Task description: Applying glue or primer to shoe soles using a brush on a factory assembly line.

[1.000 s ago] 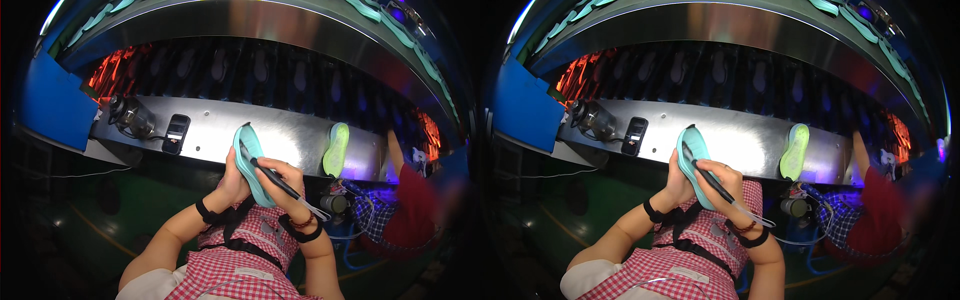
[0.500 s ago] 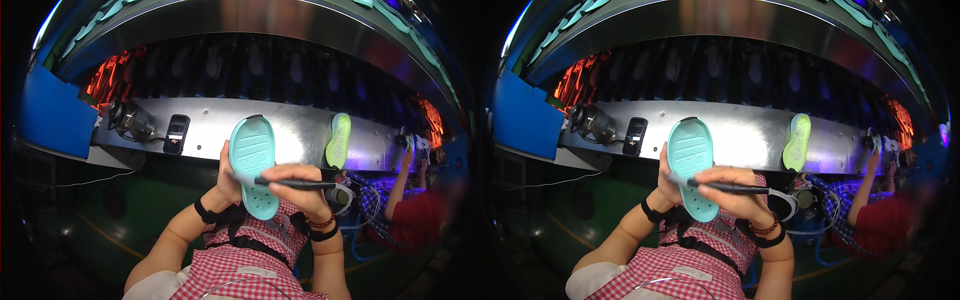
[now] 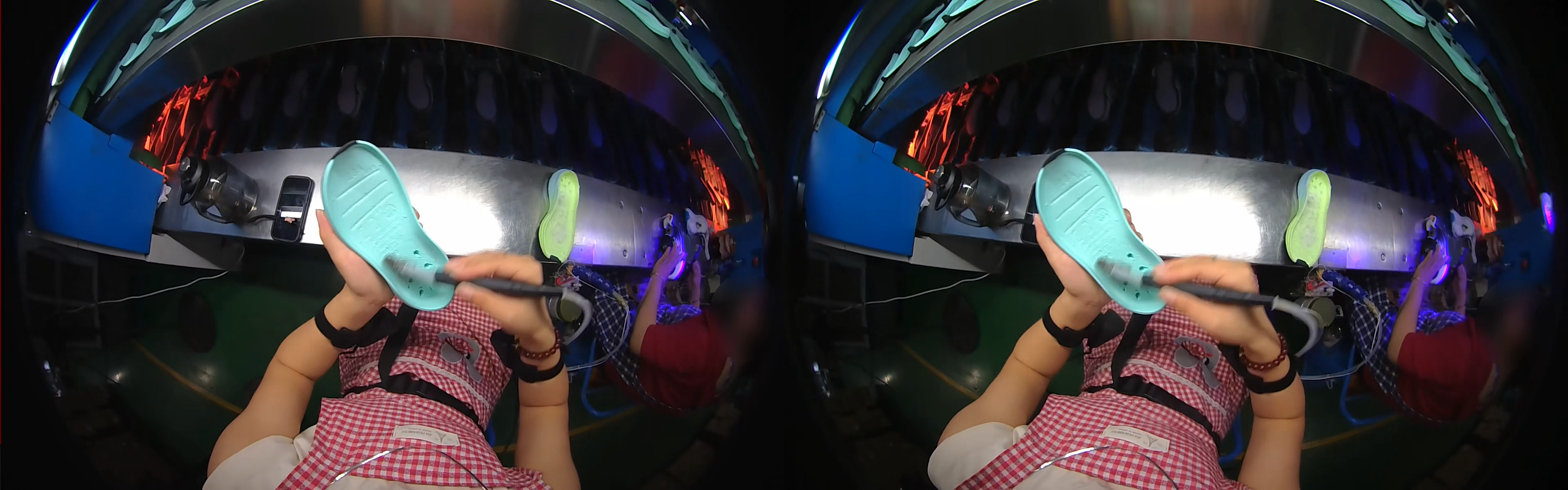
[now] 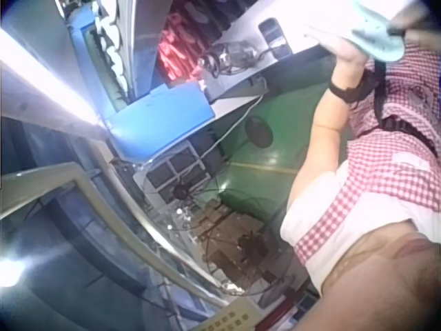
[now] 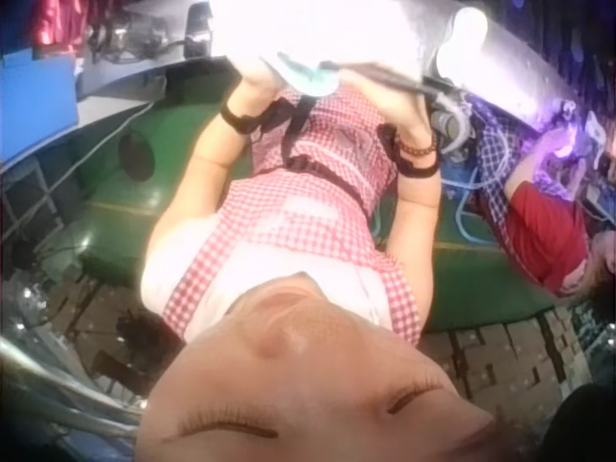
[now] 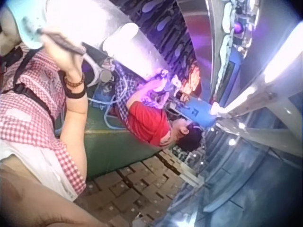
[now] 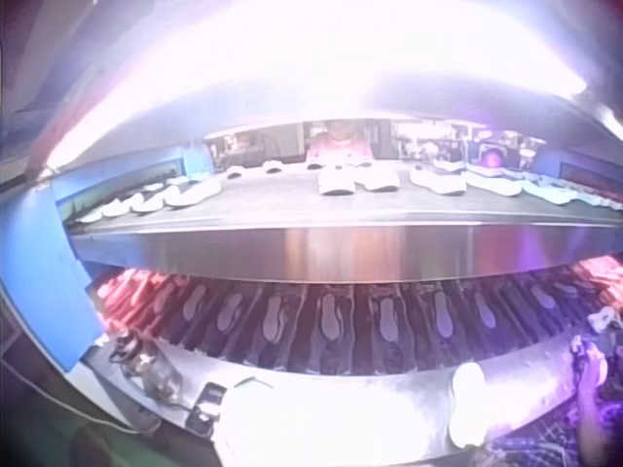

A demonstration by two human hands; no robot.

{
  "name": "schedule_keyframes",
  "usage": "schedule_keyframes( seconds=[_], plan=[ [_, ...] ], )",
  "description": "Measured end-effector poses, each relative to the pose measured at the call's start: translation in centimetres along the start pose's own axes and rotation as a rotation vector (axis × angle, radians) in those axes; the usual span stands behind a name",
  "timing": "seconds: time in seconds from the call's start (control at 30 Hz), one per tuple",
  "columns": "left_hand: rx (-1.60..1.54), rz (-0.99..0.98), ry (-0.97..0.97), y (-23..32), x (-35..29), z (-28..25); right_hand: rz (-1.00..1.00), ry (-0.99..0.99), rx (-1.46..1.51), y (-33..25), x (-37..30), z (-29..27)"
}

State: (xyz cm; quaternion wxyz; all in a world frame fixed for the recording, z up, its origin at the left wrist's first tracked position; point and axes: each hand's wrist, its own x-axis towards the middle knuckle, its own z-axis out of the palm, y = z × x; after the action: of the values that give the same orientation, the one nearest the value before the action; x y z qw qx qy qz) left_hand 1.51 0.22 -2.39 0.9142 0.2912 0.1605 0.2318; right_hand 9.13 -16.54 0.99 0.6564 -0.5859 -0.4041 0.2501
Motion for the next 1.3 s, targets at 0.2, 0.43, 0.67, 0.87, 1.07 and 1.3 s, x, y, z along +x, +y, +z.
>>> schedule_keyframes(
  seconds=[0.2, 0.43, 0.67, 0.87, 1.07, 1.3],
  plan=[
    [0.006, 0.090, 0.073, 1.4, 0.4, -0.1, -0.026, 0.048, 0.049, 0.0, -0.7, -0.4],
    [0.040, 0.073, -0.204, 2.4, 0.0, 0.2, 0.016, -0.086, 0.402, 1.3, -0.8, -0.6],
    [-0.176, -0.200, -0.236, 0.3, -2.4, 1.6, 0.151, 0.127, 0.623, 2.2, -1.7, 1.8],
    [0.108, -0.305, -0.395, 1.6, -1.0, -1.8, 0.178, -0.025, 0.225, -1.2, -1.3, 0.2],
    [0.209, -0.672, -0.449, 2.9, 0.2, -1.9, -0.009, -0.358, -0.019, -2.1, -0.1, -0.7],
    [0.537, -0.829, -0.495, 3.9, 0.3, -0.1, -0.014, -0.446, -0.125, -2.6, 0.8, -2.5]
  ],
)
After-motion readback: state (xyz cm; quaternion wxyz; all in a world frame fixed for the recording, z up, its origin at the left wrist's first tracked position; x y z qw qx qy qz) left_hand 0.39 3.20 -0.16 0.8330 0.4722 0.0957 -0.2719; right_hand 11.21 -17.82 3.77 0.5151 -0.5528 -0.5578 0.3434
